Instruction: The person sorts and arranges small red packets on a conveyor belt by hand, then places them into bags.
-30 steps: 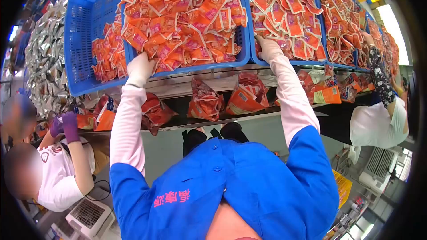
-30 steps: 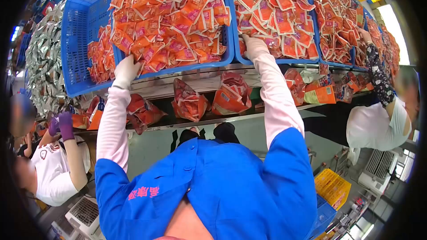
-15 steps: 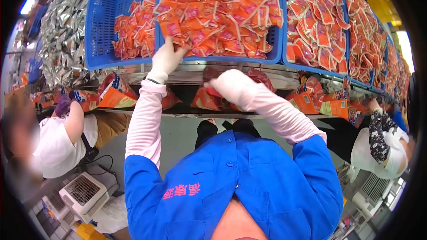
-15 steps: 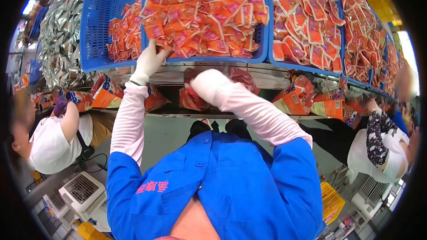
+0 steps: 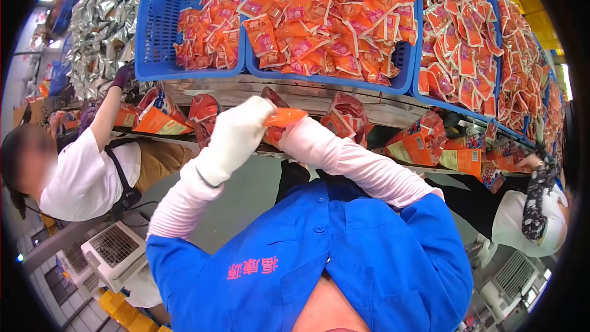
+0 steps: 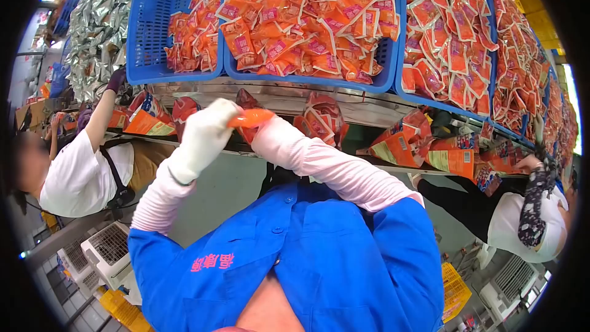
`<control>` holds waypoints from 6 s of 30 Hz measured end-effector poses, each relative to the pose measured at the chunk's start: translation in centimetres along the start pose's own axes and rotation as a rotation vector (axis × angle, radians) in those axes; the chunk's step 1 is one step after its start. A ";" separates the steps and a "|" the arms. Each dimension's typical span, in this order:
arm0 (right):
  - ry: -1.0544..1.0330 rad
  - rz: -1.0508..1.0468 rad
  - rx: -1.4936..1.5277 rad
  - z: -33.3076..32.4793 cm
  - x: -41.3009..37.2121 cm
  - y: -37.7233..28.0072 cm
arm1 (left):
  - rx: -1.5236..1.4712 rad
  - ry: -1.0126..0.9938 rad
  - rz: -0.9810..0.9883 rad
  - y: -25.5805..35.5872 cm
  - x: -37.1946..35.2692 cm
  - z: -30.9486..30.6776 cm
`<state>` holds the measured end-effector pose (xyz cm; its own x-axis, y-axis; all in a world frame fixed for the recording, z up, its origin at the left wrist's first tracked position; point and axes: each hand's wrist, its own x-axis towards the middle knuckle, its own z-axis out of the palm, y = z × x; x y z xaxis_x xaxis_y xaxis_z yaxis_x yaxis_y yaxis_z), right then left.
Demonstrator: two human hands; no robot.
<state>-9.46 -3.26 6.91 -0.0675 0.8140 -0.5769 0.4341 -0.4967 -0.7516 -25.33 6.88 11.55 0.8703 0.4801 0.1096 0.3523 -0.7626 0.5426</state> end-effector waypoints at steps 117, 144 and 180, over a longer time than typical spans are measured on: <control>0.562 0.266 0.096 -24.3 -7.2 25.3 | 0.514 -0.348 -0.270 -7.2 19.2 11.1; 0.014 -0.436 0.096 1.7 7.4 -2.8 | 0.350 -0.171 -0.019 -6.9 -8.8 1.3; 0.326 -0.467 -0.071 -9.7 -2.4 -4.3 | 0.106 -0.021 -0.159 -18.9 -12.6 10.5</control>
<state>-2.41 -0.16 14.60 0.0092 0.9986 -0.0516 0.4848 -0.0496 -0.8732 -39.34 10.66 -8.78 0.8074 0.5899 0.0109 0.5195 -0.7194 0.4611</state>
